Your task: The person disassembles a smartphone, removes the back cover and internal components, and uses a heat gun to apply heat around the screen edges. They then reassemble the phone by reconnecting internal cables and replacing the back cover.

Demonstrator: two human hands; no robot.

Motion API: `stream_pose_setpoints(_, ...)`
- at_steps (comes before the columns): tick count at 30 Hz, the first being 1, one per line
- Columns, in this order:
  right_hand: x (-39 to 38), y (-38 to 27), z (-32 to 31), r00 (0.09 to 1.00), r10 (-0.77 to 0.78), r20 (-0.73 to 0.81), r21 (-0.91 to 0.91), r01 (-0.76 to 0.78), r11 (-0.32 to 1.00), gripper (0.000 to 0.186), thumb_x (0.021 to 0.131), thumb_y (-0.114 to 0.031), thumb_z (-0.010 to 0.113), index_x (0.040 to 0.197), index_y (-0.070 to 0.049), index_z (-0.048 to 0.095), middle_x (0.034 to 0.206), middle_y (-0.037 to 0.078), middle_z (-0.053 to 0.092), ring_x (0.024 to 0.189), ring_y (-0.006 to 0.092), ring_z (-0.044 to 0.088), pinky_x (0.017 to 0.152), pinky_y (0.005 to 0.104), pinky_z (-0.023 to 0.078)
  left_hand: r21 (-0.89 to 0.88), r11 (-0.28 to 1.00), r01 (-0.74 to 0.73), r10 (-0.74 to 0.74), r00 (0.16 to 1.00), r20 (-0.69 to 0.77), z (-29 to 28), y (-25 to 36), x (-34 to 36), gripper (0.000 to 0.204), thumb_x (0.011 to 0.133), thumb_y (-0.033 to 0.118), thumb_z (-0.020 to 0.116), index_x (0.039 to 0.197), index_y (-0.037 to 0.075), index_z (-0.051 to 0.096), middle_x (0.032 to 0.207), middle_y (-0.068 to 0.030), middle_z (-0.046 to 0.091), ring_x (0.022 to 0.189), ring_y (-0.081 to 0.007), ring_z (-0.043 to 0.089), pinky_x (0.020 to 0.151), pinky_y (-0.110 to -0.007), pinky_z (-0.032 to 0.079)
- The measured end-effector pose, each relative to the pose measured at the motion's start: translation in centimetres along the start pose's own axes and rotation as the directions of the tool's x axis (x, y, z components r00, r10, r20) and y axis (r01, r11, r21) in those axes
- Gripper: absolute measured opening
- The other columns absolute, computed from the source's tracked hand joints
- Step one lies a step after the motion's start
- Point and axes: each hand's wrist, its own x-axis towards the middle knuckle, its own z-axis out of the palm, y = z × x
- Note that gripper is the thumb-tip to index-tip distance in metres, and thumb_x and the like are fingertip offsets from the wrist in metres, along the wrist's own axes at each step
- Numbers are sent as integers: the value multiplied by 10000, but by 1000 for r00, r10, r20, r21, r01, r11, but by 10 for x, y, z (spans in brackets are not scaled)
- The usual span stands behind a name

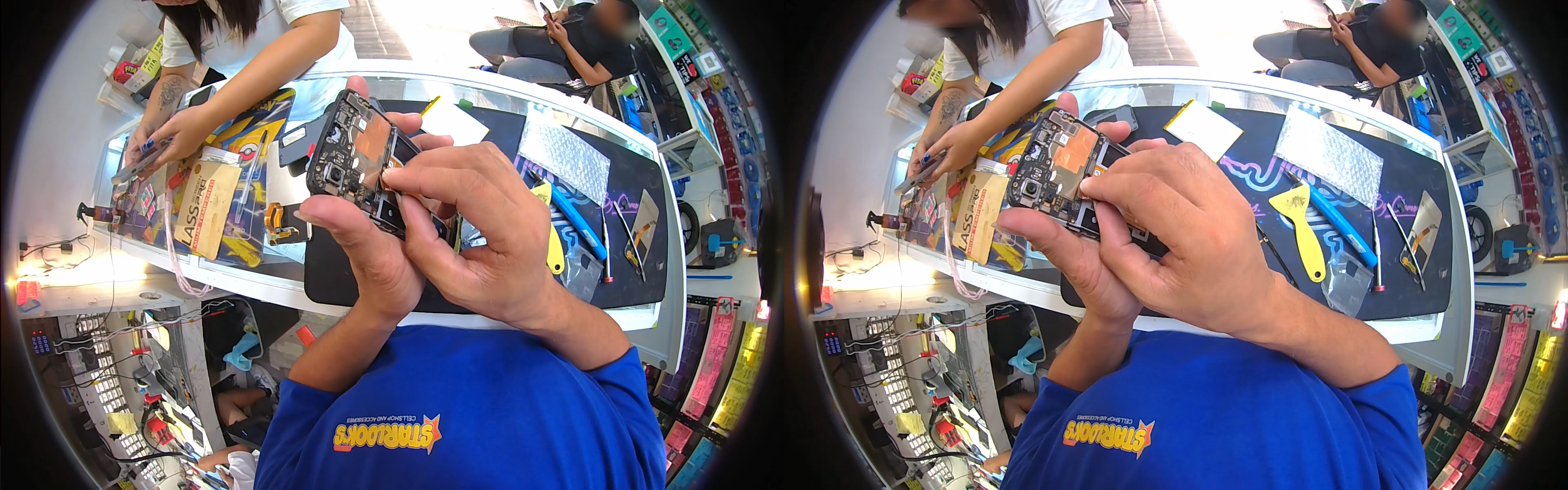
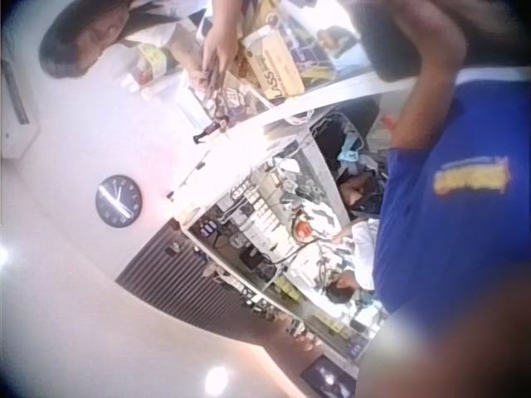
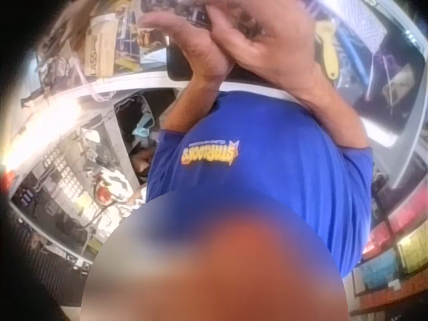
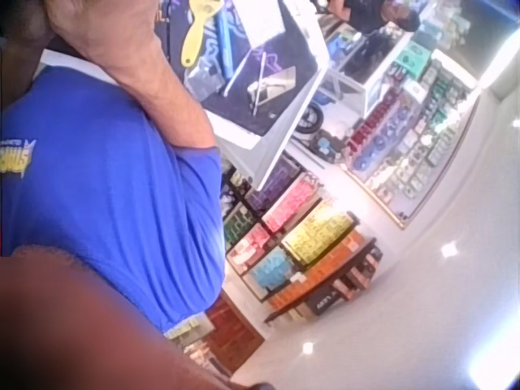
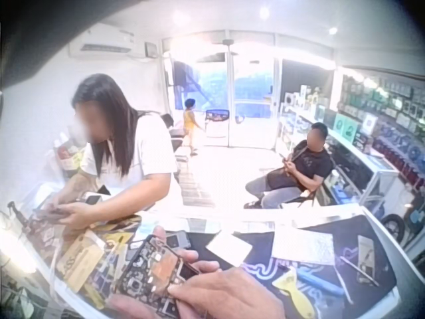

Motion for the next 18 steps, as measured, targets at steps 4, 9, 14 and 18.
stream_pose_setpoints(4,0,1,0,1000,-14,6,-27,14,1000,354,797,82,779,1130,-37,761,995,94,740,764,156,640,648,266,507,-20,1000,14,-14,1000,-9,1,1,2,1201,888,929,250,1698,46,161,1336,-86,552,1173,-202,611,966,-326,546)
stream_pose_setpoints(9,0,1,0,999,39,19,28,-40,999,380,809,71,781,1170,-42,745,1044,91,737,800,154,644,651,260,510,54,998,-9,12,999,-49,0,-2,2,1207,889,933,234,1694,35,177,1352,-83,554,1153,-170,601,981,-322,521)
stream_pose_setpoints(14,1,-2,-1,990,124,61,91,-129,987,386,834,52,779,1206,-32,719,1109,84,727,849,133,648,653,248,513,48,997,-62,62,998,9,-4,-3,3,1076,964,867,171,1655,47,250,1344,-136,615,1206,-175,614,1094,-331,480)
stream_pose_setpoints(18,2,-3,-1,987,142,74,106,-149,983,364,840,50,771,1193,-14,709,1113,84,723,858,124,651,668,238,514,92,994,-66,65,998,9,-4,-1,3,1075,967,868,158,1658,50,248,1344,-136,619,1216,-161,606,1087,-317,477)
